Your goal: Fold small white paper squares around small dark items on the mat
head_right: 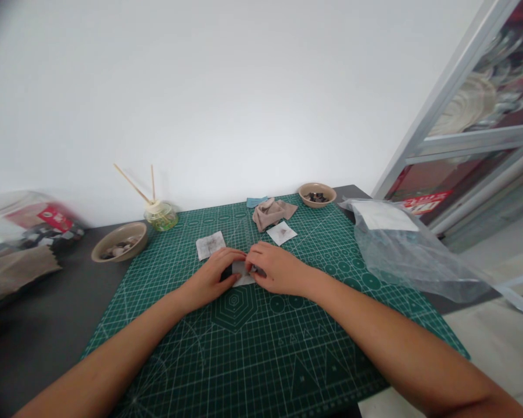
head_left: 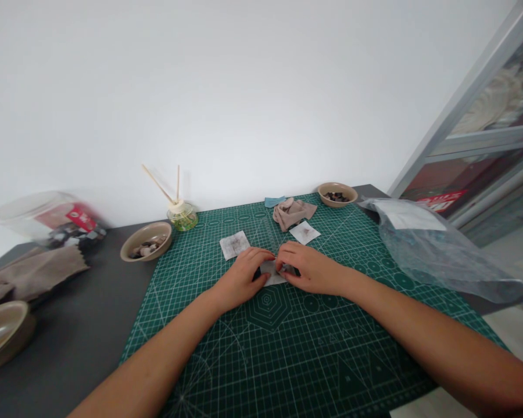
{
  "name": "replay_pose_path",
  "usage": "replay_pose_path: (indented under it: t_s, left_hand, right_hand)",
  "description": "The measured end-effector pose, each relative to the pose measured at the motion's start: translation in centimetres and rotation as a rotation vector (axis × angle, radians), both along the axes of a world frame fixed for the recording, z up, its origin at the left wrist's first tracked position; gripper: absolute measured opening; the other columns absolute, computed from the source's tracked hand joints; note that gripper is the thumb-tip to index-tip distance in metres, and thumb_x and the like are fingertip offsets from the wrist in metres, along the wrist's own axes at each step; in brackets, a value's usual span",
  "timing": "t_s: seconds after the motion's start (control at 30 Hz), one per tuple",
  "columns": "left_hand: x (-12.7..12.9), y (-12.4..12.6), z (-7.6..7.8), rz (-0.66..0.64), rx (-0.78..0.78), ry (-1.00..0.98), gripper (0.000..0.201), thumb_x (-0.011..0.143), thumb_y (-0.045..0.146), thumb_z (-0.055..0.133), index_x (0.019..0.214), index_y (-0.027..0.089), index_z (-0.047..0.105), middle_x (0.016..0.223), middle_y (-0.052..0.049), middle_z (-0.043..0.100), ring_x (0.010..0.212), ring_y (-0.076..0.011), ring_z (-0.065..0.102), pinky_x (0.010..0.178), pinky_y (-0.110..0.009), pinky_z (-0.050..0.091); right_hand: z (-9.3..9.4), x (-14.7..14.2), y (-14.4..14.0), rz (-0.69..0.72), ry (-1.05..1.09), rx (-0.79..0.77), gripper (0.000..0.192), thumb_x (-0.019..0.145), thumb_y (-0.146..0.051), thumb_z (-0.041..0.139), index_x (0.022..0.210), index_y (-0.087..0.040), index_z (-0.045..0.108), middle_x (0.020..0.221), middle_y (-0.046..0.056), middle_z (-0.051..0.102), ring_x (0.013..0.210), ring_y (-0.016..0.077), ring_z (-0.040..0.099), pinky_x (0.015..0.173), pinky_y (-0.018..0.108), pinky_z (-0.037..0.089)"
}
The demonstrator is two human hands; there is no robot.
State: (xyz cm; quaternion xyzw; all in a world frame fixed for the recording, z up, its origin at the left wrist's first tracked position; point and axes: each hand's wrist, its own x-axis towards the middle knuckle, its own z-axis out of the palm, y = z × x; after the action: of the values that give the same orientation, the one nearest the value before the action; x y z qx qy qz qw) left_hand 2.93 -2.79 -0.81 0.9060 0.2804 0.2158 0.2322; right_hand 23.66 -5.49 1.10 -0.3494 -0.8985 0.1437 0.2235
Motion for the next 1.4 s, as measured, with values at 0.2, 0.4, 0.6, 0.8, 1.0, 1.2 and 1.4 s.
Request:
replay_pose_path:
  t_s: [0.2,0.4,0.6,0.8,1.0,1.2,1.4]
  left_hand:
    - [-0.03,0.02,-0.07,0.001,0.001,-0.006,0.037,0.079,0.005,0.053,0.113,0.021,0.051,0.116,-0.008,0.058,0.113,-0.0231,0.05,0.1,-0.045,0.039]
    - [0.0,0.02,0.0,-0.004,0.005,-0.003,0.035,0.079,0.005,0.053,0.11,0.02,0.053,0.116,-0.007,0.058,0.112,-0.0228,0.051,0.1,-0.044,0.039]
    - [-0.02,-0.01,-0.11,0.0,0.014,-0.012,0.037,0.079,0.004,0.054,0.113,0.019,0.053,0.116,-0.008,0.058,0.113,-0.0227,0.05,0.101,-0.043,0.039]
    - [-0.02,-0.02,0.03,-0.005,-0.001,-0.025,0.038,0.079,0.004,0.055,0.114,0.02,0.052,0.116,-0.007,0.058,0.113,-0.0228,0.05,0.101,-0.044,0.039]
    - [0.01,-0.09,0.13,-0.003,-0.007,-0.016,0.037,0.079,0.005,0.053,0.113,0.021,0.052,0.116,-0.008,0.057,0.113,-0.0232,0.05,0.1,-0.044,0.039]
    - [0.08,-0.11,0.28,-0.006,-0.007,-0.014,0.033,0.079,0.006,0.053,0.109,0.021,0.054,0.114,-0.007,0.058,0.11,-0.0236,0.051,0.099,-0.045,0.039]
    - [0.05,0.02,0.12,-0.005,0.004,-0.004,0.035,0.079,0.005,0.054,0.11,0.02,0.054,0.115,-0.008,0.058,0.111,-0.023,0.05,0.1,-0.043,0.04]
  right_hand:
    - [-0.27,0.04,0.18,-0.059,0.004,0.018,0.011,0.082,-0.007,0.055,0.087,-0.015,0.059,0.09,0.007,0.058,0.089,0.0209,0.052,0.081,0.035,0.044]
    - [-0.19,0.13,0.16,0.017,0.016,-0.023,0.014,0.079,-0.004,0.057,0.087,-0.015,0.059,0.09,0.007,0.057,0.088,0.0192,0.053,0.08,0.032,0.045]
    - [-0.44,0.06,0.38,-0.055,0.014,0.009,0.009,0.082,-0.008,0.057,0.088,-0.014,0.059,0.09,0.008,0.059,0.09,0.0206,0.053,0.082,0.034,0.044]
    - [-0.5,0.19,0.23,-0.13,0.021,0.008,0.015,0.081,-0.014,0.061,0.095,-0.016,0.057,0.095,0.008,0.057,0.094,0.0222,0.052,0.083,0.037,0.044]
    - [-0.67,0.25,0.35,-0.184,-0.015,0.027,0.008,0.084,-0.019,0.059,0.091,-0.015,0.059,0.092,0.009,0.057,0.093,0.0235,0.051,0.083,0.039,0.043]
    - [-0.21,0.06,-0.04,-0.049,0.025,0.01,0.014,0.081,-0.011,0.059,0.094,-0.016,0.058,0.094,0.007,0.058,0.092,0.0208,0.052,0.081,0.035,0.044]
    - [0.21,0.07,-0.09,-0.068,-0.012,0.002,0.017,0.076,-0.004,0.057,0.088,-0.015,0.058,0.089,0.007,0.058,0.088,0.0205,0.053,0.078,0.034,0.045]
